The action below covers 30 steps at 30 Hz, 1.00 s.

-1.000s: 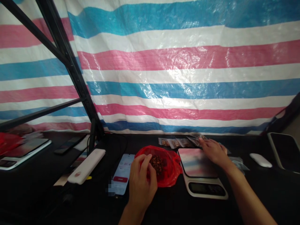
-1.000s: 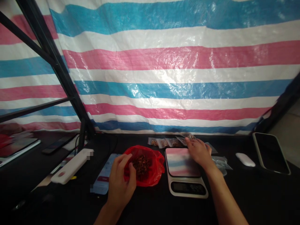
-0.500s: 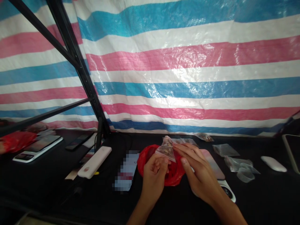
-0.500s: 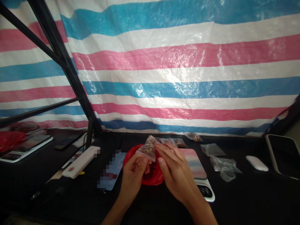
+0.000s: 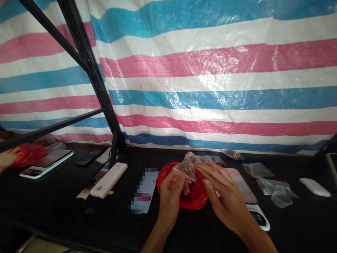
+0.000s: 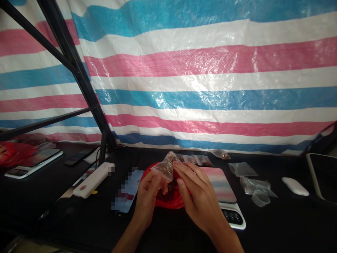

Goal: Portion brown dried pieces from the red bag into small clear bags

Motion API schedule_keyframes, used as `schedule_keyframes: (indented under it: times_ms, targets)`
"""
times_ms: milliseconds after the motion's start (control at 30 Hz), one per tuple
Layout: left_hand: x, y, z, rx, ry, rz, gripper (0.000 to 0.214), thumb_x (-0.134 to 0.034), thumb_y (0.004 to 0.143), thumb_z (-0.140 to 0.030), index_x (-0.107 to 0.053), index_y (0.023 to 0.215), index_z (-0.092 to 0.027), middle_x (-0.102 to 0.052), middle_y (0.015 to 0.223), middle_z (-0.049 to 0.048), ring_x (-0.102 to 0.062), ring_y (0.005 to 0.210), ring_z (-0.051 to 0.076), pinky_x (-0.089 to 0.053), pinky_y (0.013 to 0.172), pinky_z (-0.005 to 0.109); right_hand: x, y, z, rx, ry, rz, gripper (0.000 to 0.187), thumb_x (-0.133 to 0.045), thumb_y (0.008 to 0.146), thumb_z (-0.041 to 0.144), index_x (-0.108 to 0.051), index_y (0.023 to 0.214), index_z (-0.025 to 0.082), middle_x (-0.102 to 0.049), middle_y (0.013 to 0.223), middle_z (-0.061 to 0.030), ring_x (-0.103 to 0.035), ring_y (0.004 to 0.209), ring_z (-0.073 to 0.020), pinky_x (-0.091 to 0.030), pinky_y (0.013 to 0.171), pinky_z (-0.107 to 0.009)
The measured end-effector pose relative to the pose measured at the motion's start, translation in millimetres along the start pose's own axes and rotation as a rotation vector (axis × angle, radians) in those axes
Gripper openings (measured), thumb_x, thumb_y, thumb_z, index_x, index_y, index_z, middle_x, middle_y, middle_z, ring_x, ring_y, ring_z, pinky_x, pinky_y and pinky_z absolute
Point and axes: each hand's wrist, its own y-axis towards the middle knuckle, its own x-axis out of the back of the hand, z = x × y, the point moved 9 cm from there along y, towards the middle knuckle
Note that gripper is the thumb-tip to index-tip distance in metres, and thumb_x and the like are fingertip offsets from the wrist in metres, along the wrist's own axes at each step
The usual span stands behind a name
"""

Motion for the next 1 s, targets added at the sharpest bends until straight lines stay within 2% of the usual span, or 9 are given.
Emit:
schedule_keyframes:
  times_ms: [167,267,333,433,600,700,767,867,1000]
  targets:
    - [0.9,2,-9,-0.032,0.058,-0.034,0.032,-0.067,0.09,-0.047,-0.07,0.077,-0.018,-0.059,0.063,-0.0005,-0.053,0.06,0.013,-0.044,0.062,0.026,-3,0,-2,-0.02,0.017,0.018,0.039,-0.05,0.101,0.024,-0.064,0.136,0.031,-0.07,0.134,-0.0039,-0.061,0.128,-0.0262,-0.051,0.108,-0.048]
    - [-0.2,-2,-15,-0.076,0.122,-0.043,0.03,-0.069,0.089,-0.045,-0.068,0.075,-0.019,-0.062,0.065,0.0009,-0.056,0.06,0.014,-0.046,0.06,0.026,3,1,2,-0.061,0.008,-0.06,0.028,-0.054,0.1,0.025,-0.071,0.122,0.03,-0.066,0.135,-0.0071,-0.06,0.127,-0.0273,-0.05,0.106,-0.048]
    - [-4.8,-6,-17,-0.105,0.197,-0.013,0.028,-0.067,0.091,-0.042,-0.068,0.076,-0.018,-0.065,0.069,0.0023,-0.058,0.063,0.015,-0.047,0.061,0.026,9,3,6,-0.105,0.006,-0.114,0.017,-0.06,0.098,0.029,-0.074,0.108,0.029,-0.066,0.126,-0.0088,-0.062,0.119,-0.0274,-0.052,0.1,-0.045]
    - [-12.6,-13,-16,-0.156,0.333,0.024,0.025,-0.061,0.096,-0.036,-0.069,0.08,-0.019,-0.067,0.074,0.0035,-0.06,0.068,0.017,-0.047,0.064,0.028,11,7,15,-0.109,0.012,-0.094,0.009,-0.066,0.095,0.033,-0.073,0.097,0.028,-0.067,0.107,-0.0074,-0.065,0.104,-0.0256,-0.054,0.089,-0.04]
    - [-23.0,-22,-26,-0.3,0.53,-0.004,0.023,-0.056,0.097,-0.026,-0.062,0.075,-0.021,-0.058,0.068,0.0001,-0.055,0.064,0.015,-0.042,0.06,0.027,9,11,16,-0.057,-0.071,-0.023,0.013,-0.058,0.099,0.028,-0.069,0.093,0.026,-0.068,0.096,-0.0052,-0.065,0.091,-0.023,-0.051,0.08,-0.037]
    - [-24.0,-22,-28,-0.312,0.563,-0.054,0.028,-0.055,0.093,-0.021,-0.049,0.066,-0.022,-0.049,0.062,-0.0025,-0.047,0.057,0.013,-0.037,0.056,0.026,13,9,3,-0.125,-0.11,-0.086,0.016,-0.054,0.1,0.031,-0.067,0.092,0.025,-0.068,0.095,-0.0058,-0.067,0.093,-0.0238,-0.05,0.08,-0.036]
    - [-21.1,-19,-23,-0.275,0.547,-0.087,0.028,-0.056,0.091,-0.019,-0.046,0.065,-0.022,-0.047,0.062,-0.003,-0.046,0.057,0.013,-0.036,0.054,0.025,14,8,-6,-0.203,-0.071,-0.101,0.02,-0.054,0.1,0.035,-0.066,0.088,0.025,-0.068,0.093,-0.0055,-0.067,0.093,-0.0238,-0.051,0.08,-0.035]
    - [-12.6,-13,-11,-0.172,0.376,-0.116,0.022,-0.054,0.09,-0.022,-0.048,0.069,-0.022,-0.053,0.069,-0.0016,-0.051,0.061,0.013,-0.043,0.058,0.025,1,2,-21,-0.392,0.103,-0.01,0.028,-0.047,0.103,0.041,-0.066,0.088,0.026,-0.071,0.089,-0.0042,-0.069,0.085,-0.0218,-0.053,0.076,-0.032]
    - [-2.4,-6,5,-0.023,0.093,-0.136,0.017,-0.052,0.091,-0.025,-0.056,0.074,-0.021,-0.059,0.072,-0.0008,-0.055,0.066,0.014,-0.047,0.063,0.024,-16,-10,-36,-0.592,0.302,0.047,0.037,-0.041,0.104,0.049,-0.068,0.116,0.027,-0.073,0.081,-0.0025,-0.072,0.076,-0.0236,-0.056,0.064,-0.032]
